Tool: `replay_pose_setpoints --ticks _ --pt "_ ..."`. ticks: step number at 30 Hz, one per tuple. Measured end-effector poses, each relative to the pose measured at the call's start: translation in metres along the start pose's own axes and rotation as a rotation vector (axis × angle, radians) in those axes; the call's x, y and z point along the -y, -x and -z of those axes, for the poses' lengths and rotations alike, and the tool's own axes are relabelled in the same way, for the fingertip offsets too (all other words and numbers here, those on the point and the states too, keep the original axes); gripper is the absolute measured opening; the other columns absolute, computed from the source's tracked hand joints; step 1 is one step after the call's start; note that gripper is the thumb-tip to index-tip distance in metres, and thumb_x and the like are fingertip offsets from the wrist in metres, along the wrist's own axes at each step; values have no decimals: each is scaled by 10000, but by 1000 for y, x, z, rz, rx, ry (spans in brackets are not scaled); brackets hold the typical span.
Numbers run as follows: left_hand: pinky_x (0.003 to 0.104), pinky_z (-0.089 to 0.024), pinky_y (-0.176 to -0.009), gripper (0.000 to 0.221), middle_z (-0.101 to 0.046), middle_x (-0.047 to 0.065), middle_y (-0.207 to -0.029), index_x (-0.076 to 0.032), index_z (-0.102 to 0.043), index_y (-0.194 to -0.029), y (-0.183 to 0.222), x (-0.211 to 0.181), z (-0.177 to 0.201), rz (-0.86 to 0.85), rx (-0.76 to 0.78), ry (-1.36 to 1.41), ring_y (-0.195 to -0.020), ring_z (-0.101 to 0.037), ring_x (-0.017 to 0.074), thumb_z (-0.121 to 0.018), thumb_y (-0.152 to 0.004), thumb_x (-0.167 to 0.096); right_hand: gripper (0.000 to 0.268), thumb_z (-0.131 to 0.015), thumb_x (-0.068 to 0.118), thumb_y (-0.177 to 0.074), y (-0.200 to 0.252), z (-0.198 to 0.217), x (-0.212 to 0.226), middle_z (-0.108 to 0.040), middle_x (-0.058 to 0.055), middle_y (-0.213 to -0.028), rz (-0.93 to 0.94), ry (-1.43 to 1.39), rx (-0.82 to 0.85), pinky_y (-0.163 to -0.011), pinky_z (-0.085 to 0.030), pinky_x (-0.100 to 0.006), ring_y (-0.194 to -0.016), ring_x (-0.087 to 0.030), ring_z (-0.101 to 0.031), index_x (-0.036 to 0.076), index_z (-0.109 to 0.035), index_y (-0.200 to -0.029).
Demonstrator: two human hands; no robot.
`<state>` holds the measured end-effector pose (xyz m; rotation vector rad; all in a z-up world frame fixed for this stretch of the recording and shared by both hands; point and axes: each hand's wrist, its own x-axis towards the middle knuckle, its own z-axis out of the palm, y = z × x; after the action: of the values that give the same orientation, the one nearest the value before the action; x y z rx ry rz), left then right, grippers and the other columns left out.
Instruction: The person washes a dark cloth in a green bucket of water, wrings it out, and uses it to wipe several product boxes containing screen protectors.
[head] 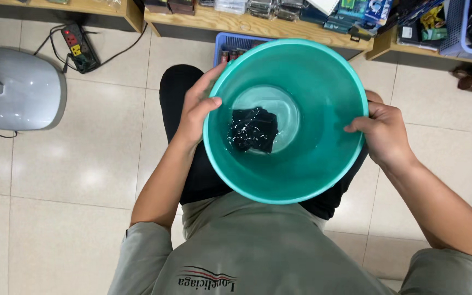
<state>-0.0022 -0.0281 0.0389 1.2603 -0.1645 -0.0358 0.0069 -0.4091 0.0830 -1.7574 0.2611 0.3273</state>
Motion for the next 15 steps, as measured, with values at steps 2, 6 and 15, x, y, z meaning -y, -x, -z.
replay_pose_setpoints --ticks 2,6,15 --pt "412 -444 -1196 722 -578 198 -1466 2 -526 -1456 5 -5 -4 -32 -67 1 -1396 -546 318 -576 -750 -141 125 -681 34 -619 8 -6 5 -570 10 -1402 91 201 22 -869 -455 -266 -1227 -171 -555 51 -656 -740" --pt "430 -468 -1172 689 -581 183 -1453 -16 -516 -1473 2 1 -5 -70 -55 -26 -1366 -560 314 -583 -804 -167 102 -692 30 -681 -1 -4 8 -567 -13 -1413 138 254 76 -927 -466 -293 -1279 -192 -537 42 -650 -774" --pt "322 -414 -1142 799 -496 101 -1529 -115 -422 -1559 -4 -2 -3 15 61 -224 -1358 -522 220 -529 -773 -13 319 -778 205 -1031 -10 -5 8 -732 -187 -1104 577 912 -145 -761 -527 -439 -879 -320 -691 -42 -658 -1193"
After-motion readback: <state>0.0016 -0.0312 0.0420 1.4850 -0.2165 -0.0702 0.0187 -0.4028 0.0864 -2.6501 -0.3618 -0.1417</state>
